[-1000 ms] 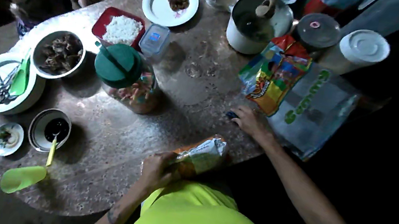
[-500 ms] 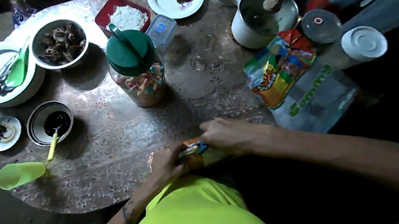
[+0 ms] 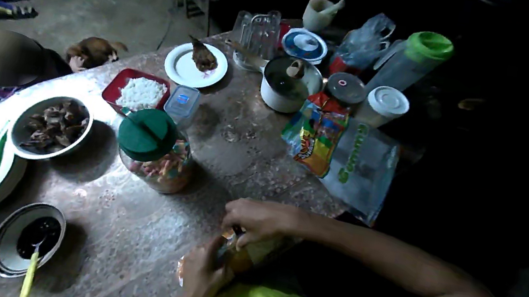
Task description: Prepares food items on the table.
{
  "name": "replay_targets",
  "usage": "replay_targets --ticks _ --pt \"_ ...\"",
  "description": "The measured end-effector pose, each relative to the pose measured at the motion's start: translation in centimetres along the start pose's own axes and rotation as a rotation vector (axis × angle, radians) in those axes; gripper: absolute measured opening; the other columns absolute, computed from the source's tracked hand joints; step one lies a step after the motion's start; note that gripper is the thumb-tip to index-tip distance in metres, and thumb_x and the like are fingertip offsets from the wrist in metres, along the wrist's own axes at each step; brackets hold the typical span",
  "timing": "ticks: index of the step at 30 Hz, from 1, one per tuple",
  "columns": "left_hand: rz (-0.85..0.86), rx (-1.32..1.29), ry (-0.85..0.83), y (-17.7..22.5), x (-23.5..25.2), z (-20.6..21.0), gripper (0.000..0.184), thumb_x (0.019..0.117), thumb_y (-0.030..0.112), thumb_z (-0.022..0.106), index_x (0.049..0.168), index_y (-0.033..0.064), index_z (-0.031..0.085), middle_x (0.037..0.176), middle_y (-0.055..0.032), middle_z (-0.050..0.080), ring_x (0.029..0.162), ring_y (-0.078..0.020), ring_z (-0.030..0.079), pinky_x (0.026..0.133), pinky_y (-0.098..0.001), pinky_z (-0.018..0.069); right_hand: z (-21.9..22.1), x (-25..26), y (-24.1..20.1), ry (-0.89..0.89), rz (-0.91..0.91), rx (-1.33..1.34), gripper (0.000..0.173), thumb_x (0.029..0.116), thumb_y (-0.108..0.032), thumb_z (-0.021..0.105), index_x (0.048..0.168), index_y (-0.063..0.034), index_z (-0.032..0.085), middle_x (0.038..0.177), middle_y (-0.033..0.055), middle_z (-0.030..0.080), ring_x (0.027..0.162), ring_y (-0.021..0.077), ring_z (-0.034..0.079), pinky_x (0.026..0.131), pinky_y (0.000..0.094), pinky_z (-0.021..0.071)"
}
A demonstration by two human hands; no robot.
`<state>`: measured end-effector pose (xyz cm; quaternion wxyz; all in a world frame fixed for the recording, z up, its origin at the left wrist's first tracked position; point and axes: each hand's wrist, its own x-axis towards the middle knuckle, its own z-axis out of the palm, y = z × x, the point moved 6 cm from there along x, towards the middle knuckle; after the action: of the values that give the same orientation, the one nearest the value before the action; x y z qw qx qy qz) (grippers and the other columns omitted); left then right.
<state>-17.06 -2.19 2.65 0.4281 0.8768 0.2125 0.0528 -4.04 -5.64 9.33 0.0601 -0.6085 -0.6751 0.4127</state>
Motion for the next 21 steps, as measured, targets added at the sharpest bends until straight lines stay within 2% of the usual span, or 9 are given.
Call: replay_targets --ticks 2,5,8,10,12,14,17,19,21 --pt "-0.039 0.04 -0.031 0.1 0.6 -0.3 0.025 0.0915 0.017 0.071 0.109 -0.0005 0.072 0.086 -0.0168 0.073 0.077 -0.0357 0.072 0.07 -0.0585 0.0563 -0.9 -1.8 2.7 0.283 0.094 0.165 0.051 0.0916 -0.028 0.079 0.131 0.0033 0.066 0.118 0.0289 0.066 0.108 0.0405 0.064 0.099 0.0524 0.0496" --pt "-0.097 0.146 -0.082 -0.2 1.5 -0.3 0.042 0.0956 0.027 0.069 0.131 0.0041 0.065 0.102 -0.0176 0.074 0.087 -0.0379 0.073 0.078 -0.059 0.057 -1.9 -6.7 9.6 0.797 0.58 0.295 0.063 0.0967 -0.035 0.072 0.146 -0.001 0.054 0.141 0.0296 0.055 0.129 0.0417 0.056 0.11 0.053 0.0451" --pt "-0.174 0.253 -0.073 -1.0 2.9 -0.3 0.051 0.0976 0.042 0.068 0.129 0.0027 0.067 0.116 -0.0213 0.072 0.108 -0.0413 0.069 0.093 -0.0584 0.0534 0.7 -10.9 17.6 1.106 1.061 0.325 0.104 0.0893 -0.026 0.079 0.165 -0.0038 0.011 0.162 0.0385 0.016 0.143 0.0563 0.035 0.112 0.0608 0.0417" --pt "-0.264 0.277 -0.078 -2.7 4.3 -0.9 0.045 0.1028 0.041 0.06 0.122 0.0023 0.07 0.114 -0.021 0.072 0.107 -0.04 0.069 0.092 -0.0581 0.0535 3.1 -11.7 22.2 1.159 1.147 0.34 0.125 0.0828 -0.023 0.086 0.165 -0.009 -0.007 0.165 0.0382 -0.01 0.149 0.0623 0.015 0.112 0.0658 0.0379" --pt "-0.366 0.261 -0.056 -5.4 5.0 -1.9 0.046 0.1055 0.044 0.054 0.118 0.0023 0.07 0.105 -0.0212 0.072 0.101 -0.0397 0.07 0.089 -0.0587 0.0536 4.8 -11.7 26.1 1.268 1.054 0.301 0.128 0.0781 -0.022 0.09 0.167 -0.0145 -0.002 0.165 0.036 -0.016 0.149 0.0643 0.011 0.112 0.0696 0.0373" --pt "-0.448 0.219 0.03 -8.4 4.6 -3.1 0.046 0.1058 0.043 0.053 0.111 0.0012 0.071 0.095 -0.022 0.072 0.093 -0.0403 0.07 0.084 -0.0601 0.0536 6.1 -11.9 28.7 1.328 0.951 0.27 0.104 0.0866 -0.019 0.083 0.167 -0.0158 0.017 0.167 0.0341 -0.01 0.15 0.0622 0.014 0.116 0.066 0.0351" --pt "-0.494 0.194 0.158 -12.1 3.5 -5.6 0.049 0.1053 0.041 0.055 0.101 -0.0055 0.071 0.086 -0.0244 0.069 0.085 -0.0418 0.069 0.08 -0.0612 0.0526 7.9 -12.8 29.9 1.119 1.073 0.325 0.044 0.1079 -0.012 0.05 0.148 0.007 0.047 0.163 0.0323 0.028 0.146 0.0489 0.039 0.119 0.0517 0.0344" --pt "-0.518 0.226 0.265 -13.4 2.5 -7.0 0.049 0.1034 0.04 0.059 0.116 -0.0062 0.067 0.097 -0.0274 0.07 0.092 -0.0441 0.07 0.084 -0.0627 0.0534 9.7 -13.5 29.6 1.026 0.94 0.294 0.042 0.1055 -0.006 0.05 0.145 0.0074 0.051 0.166 0.0245 0.026 0.156 0.0418 0.021 0.127 0.0495 0.0193" --pt "-0.494 0.327 0.45 -11.5 2.0 -7.7 0.063 0.0988 0.036 0.068 0.143 -0.006 0.051 0.129 -0.0357 0.06 0.116 -0.0528 0.061 0.098 -0.0656 0.0484 11.4 -13.5 27.7 0.941 0.68 0.204 0.051 0.098 -0.002 0.059 0.148 -0.0075 0.055 0.167 0.0188 0.03 0.157 0.043 0.015 0.126 0.0635 0.0071"
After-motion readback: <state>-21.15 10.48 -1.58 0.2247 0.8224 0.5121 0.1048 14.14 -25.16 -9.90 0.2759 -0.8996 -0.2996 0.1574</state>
